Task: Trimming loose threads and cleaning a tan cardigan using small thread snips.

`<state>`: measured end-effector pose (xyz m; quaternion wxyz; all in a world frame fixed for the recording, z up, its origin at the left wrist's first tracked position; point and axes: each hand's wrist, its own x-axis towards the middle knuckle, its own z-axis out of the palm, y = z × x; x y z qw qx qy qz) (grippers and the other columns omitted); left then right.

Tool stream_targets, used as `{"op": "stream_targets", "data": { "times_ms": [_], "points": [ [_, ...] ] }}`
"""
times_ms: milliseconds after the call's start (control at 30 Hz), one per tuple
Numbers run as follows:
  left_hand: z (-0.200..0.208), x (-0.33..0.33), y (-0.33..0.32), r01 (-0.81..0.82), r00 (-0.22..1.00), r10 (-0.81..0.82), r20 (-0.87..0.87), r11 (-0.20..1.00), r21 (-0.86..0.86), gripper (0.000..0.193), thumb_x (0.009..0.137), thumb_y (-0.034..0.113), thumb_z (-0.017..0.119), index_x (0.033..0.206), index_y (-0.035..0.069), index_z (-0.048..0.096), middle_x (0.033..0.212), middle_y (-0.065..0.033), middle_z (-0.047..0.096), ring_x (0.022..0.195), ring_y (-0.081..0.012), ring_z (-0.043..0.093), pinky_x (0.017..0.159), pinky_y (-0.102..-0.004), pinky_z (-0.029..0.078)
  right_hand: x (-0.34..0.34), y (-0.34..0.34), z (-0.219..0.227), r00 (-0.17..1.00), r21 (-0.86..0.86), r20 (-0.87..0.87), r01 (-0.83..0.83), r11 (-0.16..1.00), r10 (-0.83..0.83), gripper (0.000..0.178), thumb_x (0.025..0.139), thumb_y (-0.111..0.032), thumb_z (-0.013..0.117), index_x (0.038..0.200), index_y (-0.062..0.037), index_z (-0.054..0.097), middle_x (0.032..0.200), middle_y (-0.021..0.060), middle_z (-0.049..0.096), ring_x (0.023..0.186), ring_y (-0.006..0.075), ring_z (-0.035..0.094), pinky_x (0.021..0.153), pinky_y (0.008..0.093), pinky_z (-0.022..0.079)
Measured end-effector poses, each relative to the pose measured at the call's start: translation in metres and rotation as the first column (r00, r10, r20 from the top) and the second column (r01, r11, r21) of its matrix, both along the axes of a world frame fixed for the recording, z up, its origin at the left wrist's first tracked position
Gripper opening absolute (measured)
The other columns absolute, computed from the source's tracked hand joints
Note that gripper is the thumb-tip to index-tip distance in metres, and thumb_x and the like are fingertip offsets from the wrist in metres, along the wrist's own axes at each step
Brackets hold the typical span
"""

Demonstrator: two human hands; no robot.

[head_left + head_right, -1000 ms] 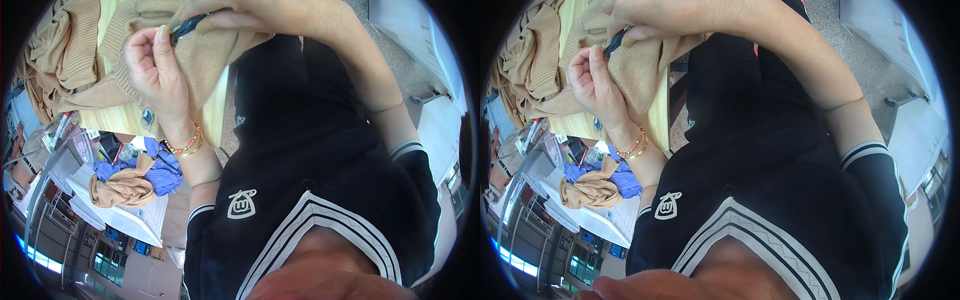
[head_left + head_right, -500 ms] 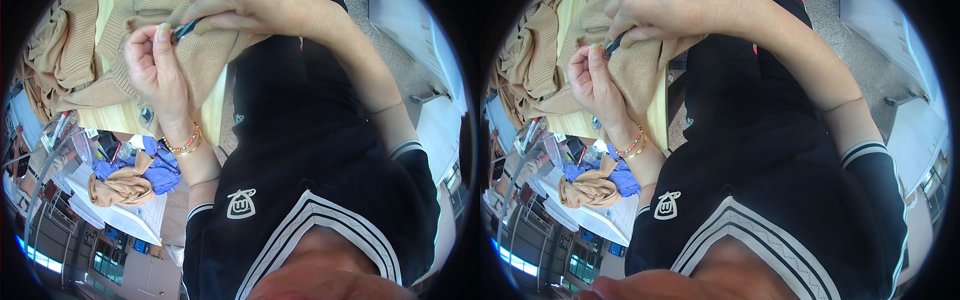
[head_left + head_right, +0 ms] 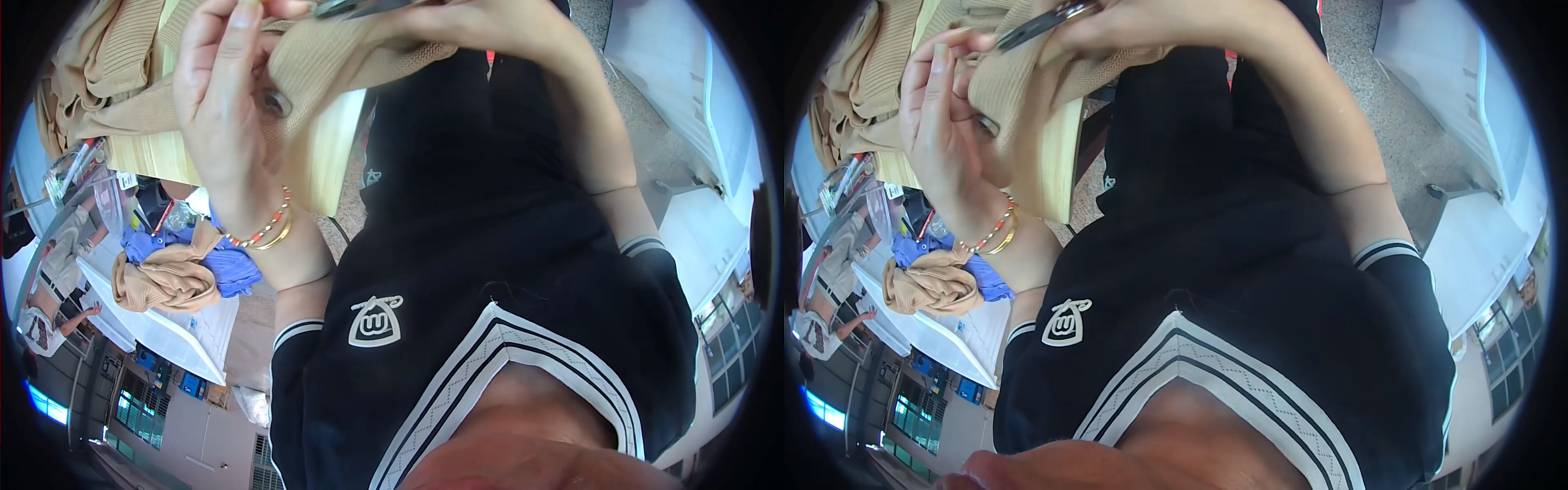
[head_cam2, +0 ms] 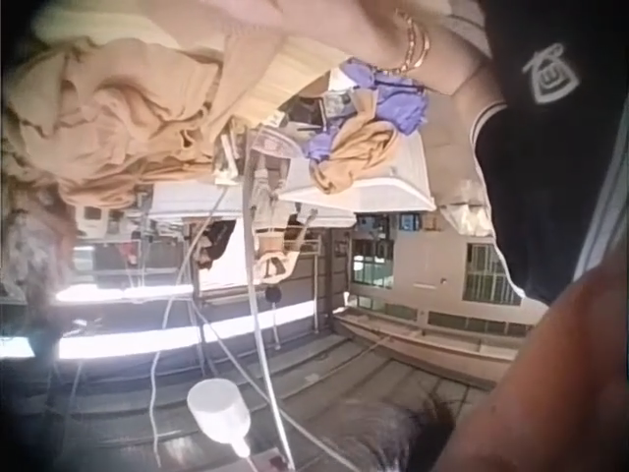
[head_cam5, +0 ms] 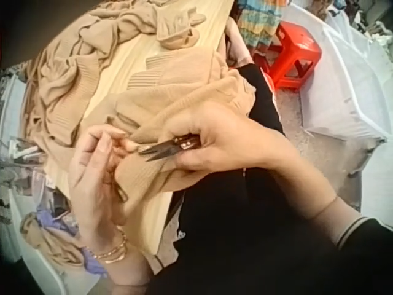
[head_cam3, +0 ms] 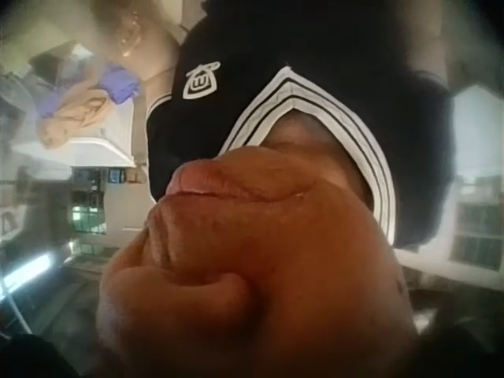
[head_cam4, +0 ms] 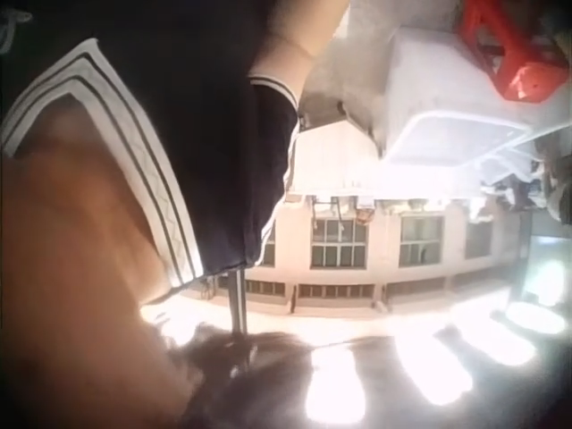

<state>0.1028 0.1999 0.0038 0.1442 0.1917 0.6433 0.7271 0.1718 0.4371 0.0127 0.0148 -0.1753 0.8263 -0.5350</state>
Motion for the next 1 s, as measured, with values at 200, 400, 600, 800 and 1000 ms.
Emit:
{"op": "stream_targets", "data": {
  "times_ms": [200,400,600,800,1000],
  "points": [
    [0.026,0.012,-0.007,0.311,0.944,-0.274,0.183,0.924,-0.222,0.025,0.102,0.014,0.051,0.119,-0.003,0.056,0.101,-0.0048,0.064,0.094,-0.0077,0.057,0.085,-0.0201,0.042,0.011,0.04,0.01,0.978,0.058,-0.208,0.038,0.998,-0.025,0.021,0.077,-0.009,0.081,0.09,0.0018,0.068,0.072,0.0023,0.062,0.064,0.0083,0.053,0.057,0.0238,0.042],
    [0.028,0.027,0.007,0.311,0.948,-0.283,0.148,0.925,-0.219,0.029,0.102,0.01,0.045,0.128,-0.002,0.051,0.106,-0.0045,0.06,0.1,-0.0078,0.055,0.09,-0.021,0.04,0.022,0.058,-0.002,0.986,0.048,-0.053,0.163,0.985,-0.161,0.018,0.079,-0.011,0.08,0.089,0.0003,0.069,0.068,-0.0023,0.056,0.066,0.006,0.05,0.061,0.0223,0.041],
    [0.02,0.034,-0.001,0.217,0.972,-0.234,-0.01,0.917,-0.336,0.04,0.09,-0.005,0.06,0.129,-0.003,0.048,0.115,-0.009,0.06,0.114,-0.0142,0.055,0.097,-0.0257,0.042,0.011,0.054,-0.024,0.97,0.079,-0.211,0.139,0.987,-0.119,0.015,0.083,-0.013,0.077,0.088,-0.0006,0.07,0.069,-0.001,0.059,0.066,0.0075,0.052,0.061,0.0239,0.043],
    [0.008,0.035,-0.005,0.108,0.979,-0.176,-0.101,0.872,-0.478,0.033,0.084,-0.002,0.07,0.116,-0.002,0.061,0.109,-0.0076,0.065,0.106,-0.0151,0.061,0.094,-0.0258,0.046,0.015,0.043,-0.024,0.976,-0.009,0.122,0.185,0.983,-0.182,0.016,0.085,-0.016,0.076,0.089,-0.0024,0.071,0.069,-0.0002,0.062,0.065,0.0074,0.054,0.06,0.0246,0.044],
    [0.003,0.032,-0.007,-0.092,0.908,-0.197,-0.369,0.766,-0.636,0.021,0.084,0.002,0.074,0.104,0.0,0.072,0.097,-0.0063,0.068,0.085,-0.0125,0.062,0.075,-0.0236,0.049,0.008,0.044,-0.028,0.976,0.102,0.045,0.209,0.973,-0.215,0.02,0.084,-0.021,0.076,0.084,-0.0023,0.07,0.069,-0.0007,0.061,0.066,0.0074,0.054,0.062,0.0247,0.042]
  ]
}}
